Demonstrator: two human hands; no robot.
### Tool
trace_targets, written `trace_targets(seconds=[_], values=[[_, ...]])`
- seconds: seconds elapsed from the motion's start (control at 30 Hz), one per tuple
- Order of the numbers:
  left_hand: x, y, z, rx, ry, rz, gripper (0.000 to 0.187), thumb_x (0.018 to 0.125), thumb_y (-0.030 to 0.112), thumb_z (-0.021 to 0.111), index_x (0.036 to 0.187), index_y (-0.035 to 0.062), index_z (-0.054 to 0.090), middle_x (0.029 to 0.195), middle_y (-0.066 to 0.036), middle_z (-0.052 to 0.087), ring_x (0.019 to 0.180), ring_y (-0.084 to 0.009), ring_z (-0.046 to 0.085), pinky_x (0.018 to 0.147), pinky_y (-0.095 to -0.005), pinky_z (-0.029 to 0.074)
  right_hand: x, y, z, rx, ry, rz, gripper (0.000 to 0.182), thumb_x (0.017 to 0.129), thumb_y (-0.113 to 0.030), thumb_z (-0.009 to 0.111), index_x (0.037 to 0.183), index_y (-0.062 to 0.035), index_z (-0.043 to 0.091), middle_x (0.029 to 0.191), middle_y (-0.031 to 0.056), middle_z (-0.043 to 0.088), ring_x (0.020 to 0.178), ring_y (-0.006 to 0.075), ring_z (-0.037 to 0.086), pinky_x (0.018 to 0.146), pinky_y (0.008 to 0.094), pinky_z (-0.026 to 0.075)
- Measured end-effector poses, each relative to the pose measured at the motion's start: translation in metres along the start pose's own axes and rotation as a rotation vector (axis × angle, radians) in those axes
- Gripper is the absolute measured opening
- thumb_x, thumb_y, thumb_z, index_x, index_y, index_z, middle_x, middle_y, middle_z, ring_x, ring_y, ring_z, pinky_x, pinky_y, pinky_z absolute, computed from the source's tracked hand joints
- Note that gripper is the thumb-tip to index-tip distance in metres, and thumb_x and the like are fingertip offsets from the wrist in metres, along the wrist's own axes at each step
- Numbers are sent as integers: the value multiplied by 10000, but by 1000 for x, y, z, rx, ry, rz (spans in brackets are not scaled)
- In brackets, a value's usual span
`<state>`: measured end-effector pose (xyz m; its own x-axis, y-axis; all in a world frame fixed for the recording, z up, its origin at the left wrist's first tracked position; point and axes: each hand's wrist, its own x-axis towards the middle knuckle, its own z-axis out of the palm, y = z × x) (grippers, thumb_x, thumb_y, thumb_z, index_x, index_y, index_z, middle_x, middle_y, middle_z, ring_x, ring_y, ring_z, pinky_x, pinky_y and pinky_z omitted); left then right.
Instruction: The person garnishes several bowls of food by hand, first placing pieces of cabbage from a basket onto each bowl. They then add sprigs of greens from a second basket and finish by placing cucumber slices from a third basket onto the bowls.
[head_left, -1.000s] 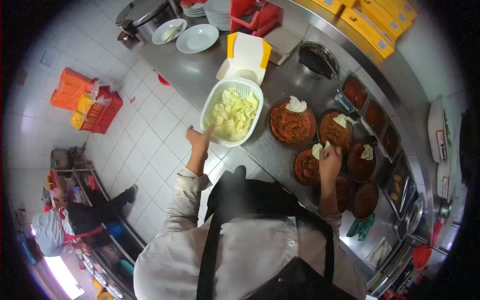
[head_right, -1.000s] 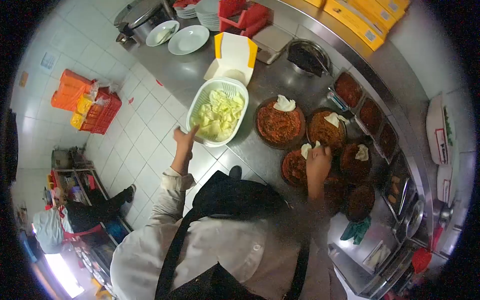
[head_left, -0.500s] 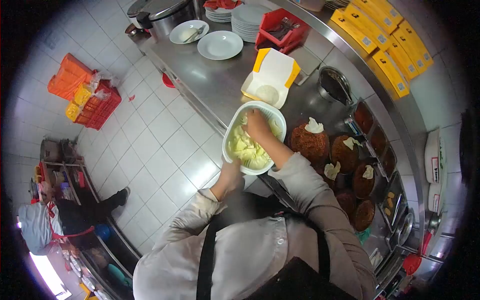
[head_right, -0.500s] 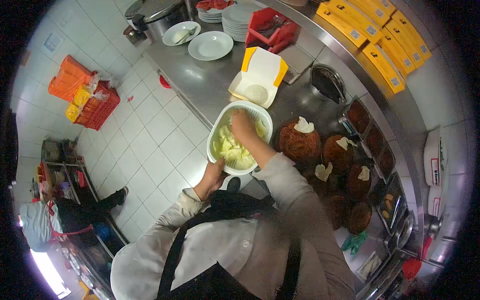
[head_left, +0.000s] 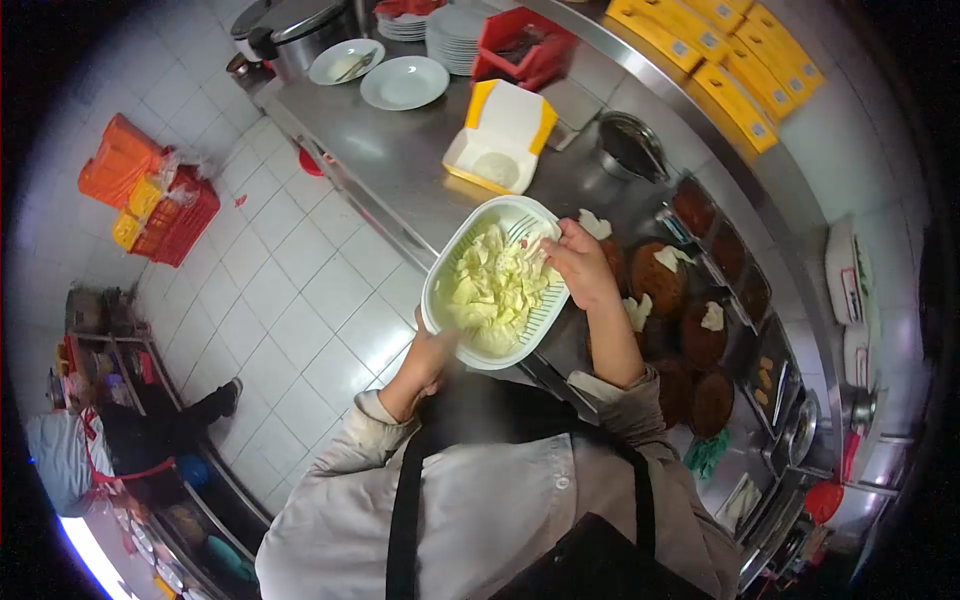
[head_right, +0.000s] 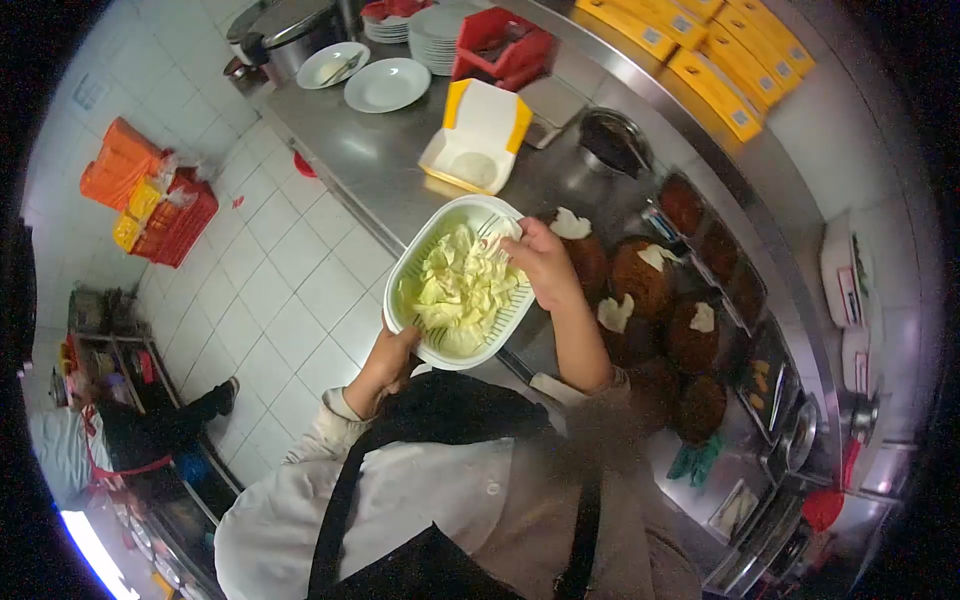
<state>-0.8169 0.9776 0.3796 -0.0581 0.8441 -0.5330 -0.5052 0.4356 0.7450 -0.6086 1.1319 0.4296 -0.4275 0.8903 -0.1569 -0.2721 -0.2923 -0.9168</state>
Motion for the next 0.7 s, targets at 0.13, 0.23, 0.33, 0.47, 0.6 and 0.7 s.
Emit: trace_targets(seconds=[0.13, 0.23, 0.33, 0.47, 0.6, 0.7], values=[[-35, -6, 55, 178, 7, 4, 588, 835, 100, 528, 1371, 4, 305, 1042, -140, 593, 751, -180, 594, 577, -289, 501, -65, -21, -42, 94, 151, -90, 193, 901, -45, 590, 1071, -21, 502, 997, 82, 624, 866, 135, 613, 722, 289, 522], [-45, -43, 79, 273, -111, -60, 517, 841, 121, 524, 1319, -11, 379, 922, -119, 618, 559, -148, 549, 437, -261, 437, -122, -15, -91, -82, 281, -229, 245, 876, -13, 608, 1088, -16, 485, 973, 76, 627, 853, 134, 609, 689, 273, 514], [-67, -77, 112, 309, -143, -91, 456, 850, 146, 525, 1261, -31, 438, 916, -126, 619, 559, -156, 557, 419, -254, 423, -201, -30, -124, -94, 495, -333, 292, 883, 5, 590, 1145, -34, 467, 1016, 88, 640, 859, 134, 608, 725, 279, 505], [-103, -103, 140, 384, -212, -236, 430, 850, 135, 523, 1229, -60, 461, 987, -133, 625, 758, -195, 618, 639, -300, 511, -309, -29, -202, -22, 848, -402, 472, 840, 4, 640, 1262, -61, 439, 1064, 99, 643, 860, 155, 615, 700, 268, 505], [-100, -144, 127, 217, -218, -69, 462, 840, 107, 522, 1262, -61, 436, 1107, -146, 595, 955, -228, 602, 819, -320, 491, -347, 24, -259, -168, 945, -207, 463, 857, 2, 615, 1276, -61, 429, 1054, 86, 633, 894, 152, 618, 709, 270, 520], [-109, -151, 129, 233, -210, -99, 477, 836, 100, 524, 1275, -61, 429, 1142, -147, 584, 1004, -230, 589, 854, -316, 478, -337, 60, -271, -218, 877, -217, 335, 829, 66, 620, 1108, -26, 461, 1021, 131, 577, 865, 203, 624, 655, 296, 580]])
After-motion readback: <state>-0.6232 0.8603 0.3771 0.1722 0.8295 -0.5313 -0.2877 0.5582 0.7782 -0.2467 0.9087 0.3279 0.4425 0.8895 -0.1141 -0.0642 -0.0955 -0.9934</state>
